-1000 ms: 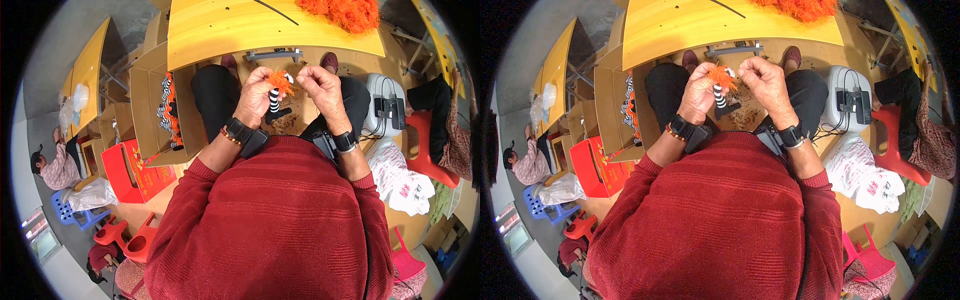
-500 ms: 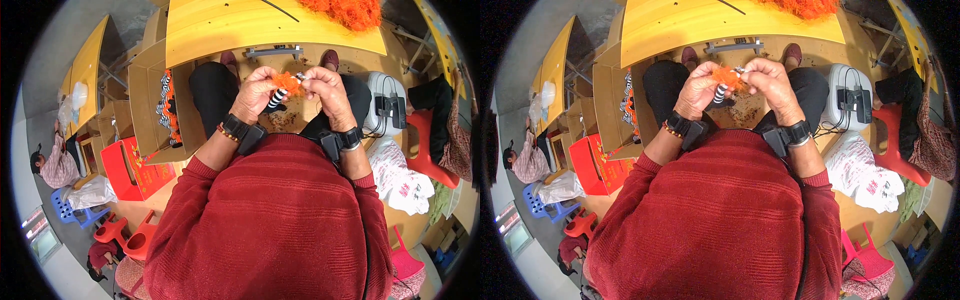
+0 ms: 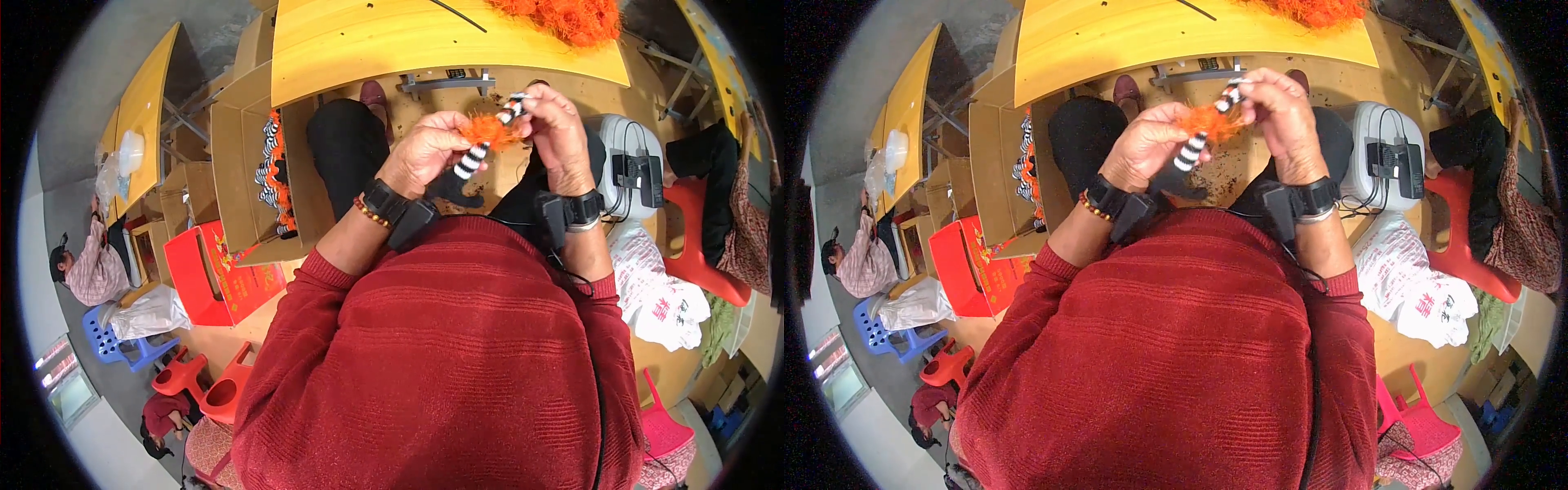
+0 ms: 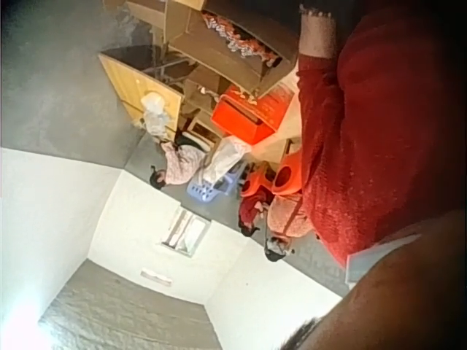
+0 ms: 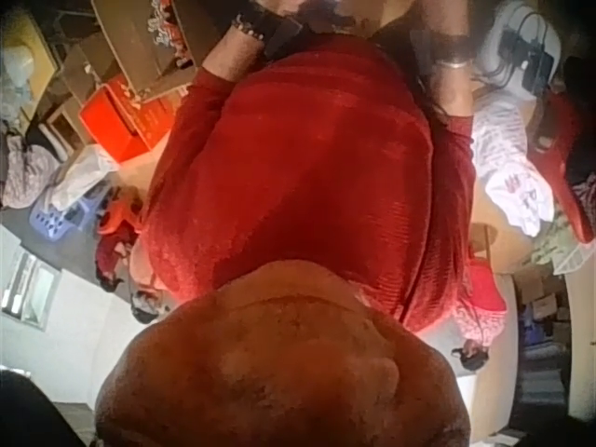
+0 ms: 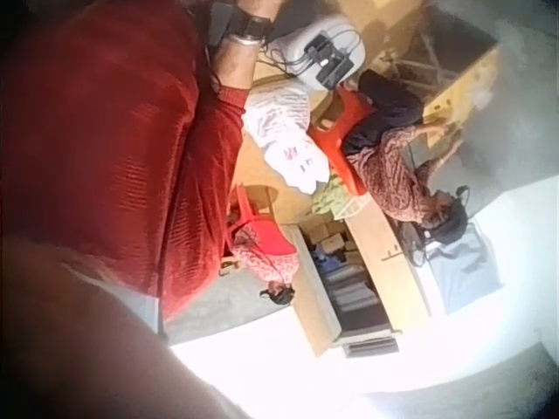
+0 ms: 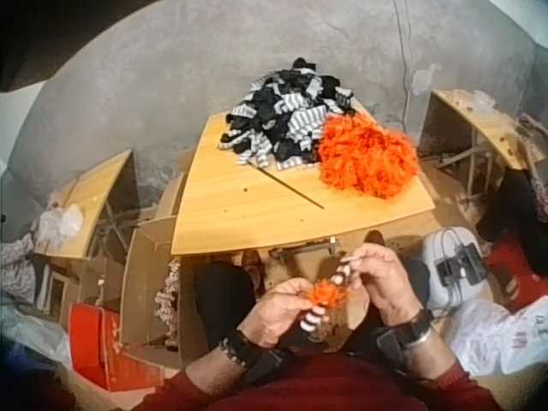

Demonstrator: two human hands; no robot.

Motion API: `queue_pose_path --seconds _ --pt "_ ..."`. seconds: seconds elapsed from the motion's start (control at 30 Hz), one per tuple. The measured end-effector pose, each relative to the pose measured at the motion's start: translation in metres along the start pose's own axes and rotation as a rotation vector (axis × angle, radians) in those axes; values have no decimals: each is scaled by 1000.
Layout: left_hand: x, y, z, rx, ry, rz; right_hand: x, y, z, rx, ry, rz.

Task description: The person assembles a decorative fabric piece using a rod, attaches orange yarn, and places it into a box. The person then unfastens and removes tracking devices from their wrists.

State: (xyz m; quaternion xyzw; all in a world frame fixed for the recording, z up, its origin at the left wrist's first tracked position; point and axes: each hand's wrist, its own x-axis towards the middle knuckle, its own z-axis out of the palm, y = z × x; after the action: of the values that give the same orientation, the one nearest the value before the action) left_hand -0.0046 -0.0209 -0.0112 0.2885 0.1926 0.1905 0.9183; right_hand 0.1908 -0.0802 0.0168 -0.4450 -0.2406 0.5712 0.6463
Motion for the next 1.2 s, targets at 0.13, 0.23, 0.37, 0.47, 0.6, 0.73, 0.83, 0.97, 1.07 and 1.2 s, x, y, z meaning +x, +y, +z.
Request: queue_pose_path --seconds 0.13,0.23,0.37,0.47,0.6,0.73,0.83,0.97,1.07,1.2 --pt "-11 6 -11 73 90 26 -1 -6 -13 127 -76 -25" --pt "-14 8 -15 84 46 28 -3 -4 -10 53 -110 -31" --pt "-12 7 -7 75 -2 172 2 -5 5 27 -114 -9" --pt "-10 11 3 24 -51 172 5 -8 13 -28 -99 -24" --pt "-4 11 15 279 -73 61 10 -7 20 -173 -45 -54" --pt "0 3 19 239 -75 -43 14 -6 16 -140 -12 -176" --pt "0 2 13 181 -11 -44 13 -4 4 -104 33 -113" --pt "-2 2 4 262 -26 -7 12 7 -6 -38 22 -95" --pt "-2 3 1 213 -58 -51 8 16 -4 26 36 -79" --pt "-1 2 5 162 -54 -43 -5 28 9 -23 -22 166"
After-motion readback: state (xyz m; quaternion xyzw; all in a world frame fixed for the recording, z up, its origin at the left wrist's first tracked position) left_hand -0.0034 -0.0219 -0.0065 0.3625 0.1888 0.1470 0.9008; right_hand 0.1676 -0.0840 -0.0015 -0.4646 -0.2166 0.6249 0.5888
